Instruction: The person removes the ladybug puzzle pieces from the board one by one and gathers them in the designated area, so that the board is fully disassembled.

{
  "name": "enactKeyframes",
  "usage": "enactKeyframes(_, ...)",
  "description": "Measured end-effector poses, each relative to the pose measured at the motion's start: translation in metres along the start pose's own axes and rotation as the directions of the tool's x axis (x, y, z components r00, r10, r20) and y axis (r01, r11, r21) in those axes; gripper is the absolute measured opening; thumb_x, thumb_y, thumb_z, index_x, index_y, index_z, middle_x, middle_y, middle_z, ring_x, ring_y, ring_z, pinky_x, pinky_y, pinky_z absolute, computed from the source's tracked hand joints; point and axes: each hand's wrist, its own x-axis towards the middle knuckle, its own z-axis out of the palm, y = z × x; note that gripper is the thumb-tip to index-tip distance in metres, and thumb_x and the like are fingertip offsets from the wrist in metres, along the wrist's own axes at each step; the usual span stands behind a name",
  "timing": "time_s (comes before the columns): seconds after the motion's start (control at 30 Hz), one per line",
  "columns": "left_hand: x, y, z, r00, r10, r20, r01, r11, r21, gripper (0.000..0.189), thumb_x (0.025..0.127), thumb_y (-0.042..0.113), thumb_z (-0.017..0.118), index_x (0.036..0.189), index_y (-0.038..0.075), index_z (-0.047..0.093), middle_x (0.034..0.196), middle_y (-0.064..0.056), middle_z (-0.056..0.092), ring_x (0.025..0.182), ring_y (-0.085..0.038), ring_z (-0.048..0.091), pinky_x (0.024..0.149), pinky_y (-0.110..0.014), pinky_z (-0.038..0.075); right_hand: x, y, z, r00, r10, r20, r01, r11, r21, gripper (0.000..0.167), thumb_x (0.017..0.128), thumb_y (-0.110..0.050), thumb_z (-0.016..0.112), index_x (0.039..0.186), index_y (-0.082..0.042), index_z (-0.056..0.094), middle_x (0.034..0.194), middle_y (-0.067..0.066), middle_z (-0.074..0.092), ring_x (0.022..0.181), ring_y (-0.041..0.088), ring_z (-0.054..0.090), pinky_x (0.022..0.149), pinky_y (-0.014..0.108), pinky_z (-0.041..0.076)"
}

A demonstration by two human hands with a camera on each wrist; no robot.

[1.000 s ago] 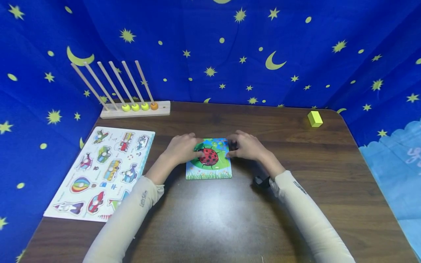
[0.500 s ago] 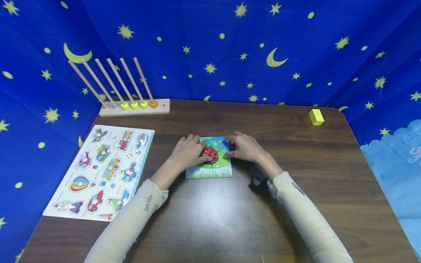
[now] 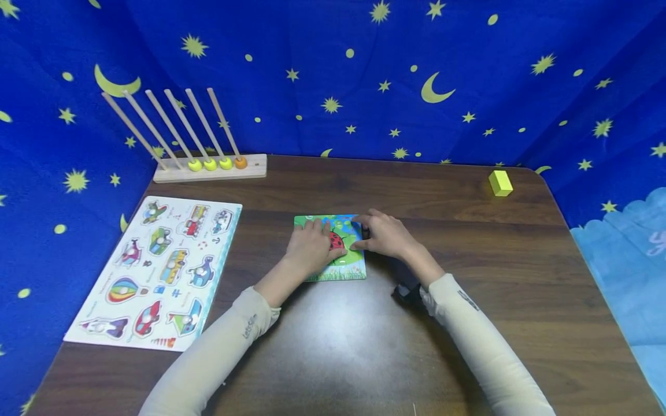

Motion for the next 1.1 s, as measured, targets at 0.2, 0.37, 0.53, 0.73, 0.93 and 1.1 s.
enactKeyframes(0.2,0.0008,0.0021,0.0023,1.000,-0.020,0.000,0.020,1.000,-0.021,0.086,0.096,0.068,0.043,0.147,-0.001,0.044,0.133,-0.020,0.056,0.119,-0.033,0.057,0.093,-0.046,0.051,0.0013,0.0014,0.0027,1.000,0.009,0.006,-0.009,1.000,-0.007,0.069,0.081,-0.041,0.082,0.136,-0.005,0.060,0.114,0.015,0.064,0.099,0.027,0.063,0.087,0.048,0.052)
enactKeyframes(0.37,0.0031,-0.0009,0.0006,1.000,-0.022,0.009,0.023,0.998,-0.053,0.086,0.094,0.069,0.047,0.146,0.001,0.047,0.133,-0.019,0.058,0.114,-0.032,0.061,0.086,-0.045,0.054,0.0033,0.0017,0.0041,0.999,0.034,0.015,-0.034,0.999,0.002,0.072,0.080,-0.043,0.082,0.138,-0.006,0.058,0.112,0.014,0.062,0.097,0.026,0.062,0.084,0.047,0.052)
enactKeyframes(0.53,0.0055,-0.0040,-0.0012,1.000,-0.030,0.005,0.030,0.996,-0.086,0.082,0.094,0.066,0.050,0.146,0.003,0.049,0.131,-0.018,0.061,0.107,-0.030,0.065,0.078,-0.043,0.057,0.0043,0.0021,0.0047,0.998,0.050,0.026,-0.051,0.998,0.027,0.075,0.080,-0.043,0.082,0.141,-0.008,0.056,0.110,0.014,0.060,0.096,0.026,0.061,0.081,0.047,0.052)
enactKeyframes(0.73,0.0081,-0.0043,0.0012,0.998,-0.056,0.033,0.060,0.990,-0.124,0.086,0.094,0.066,0.050,0.149,0.001,0.041,0.122,-0.017,0.068,0.102,-0.028,0.068,0.067,-0.040,0.057,0.0032,0.0032,0.0056,0.998,0.057,0.028,-0.058,0.998,0.035,0.076,0.080,-0.045,0.081,0.142,-0.010,0.055,0.109,0.012,0.059,0.087,0.023,0.058,0.072,0.040,0.050)
enactKeyframes(0.93,0.0089,-0.0044,0.0012,0.995,-0.085,0.054,0.091,0.988,-0.128,0.087,0.092,0.068,0.049,0.151,0.005,0.040,0.079,-0.009,0.069,0.081,-0.020,0.067,0.059,-0.036,0.052,0.0021,0.0029,0.0058,0.997,0.057,0.042,-0.057,0.998,-0.005,0.072,0.083,-0.048,0.078,0.141,-0.011,0.056,0.115,0.014,0.059,0.080,0.021,0.055,0.069,0.039,0.049)
enactKeyframes(1.1,0.0089,-0.0042,0.0005,0.992,-0.107,0.061,0.114,0.987,-0.116,0.088,0.090,0.071,0.051,0.151,0.008,0.040,0.059,-0.001,0.054,0.066,-0.015,0.056,0.055,-0.032,0.047,0.0032,0.0021,0.0045,0.996,0.071,0.056,-0.073,0.997,0.037,0.073,0.082,-0.045,0.080,0.142,-0.012,0.055,0.109,0.012,0.058,0.077,0.020,0.052,0.065,0.037,0.046)
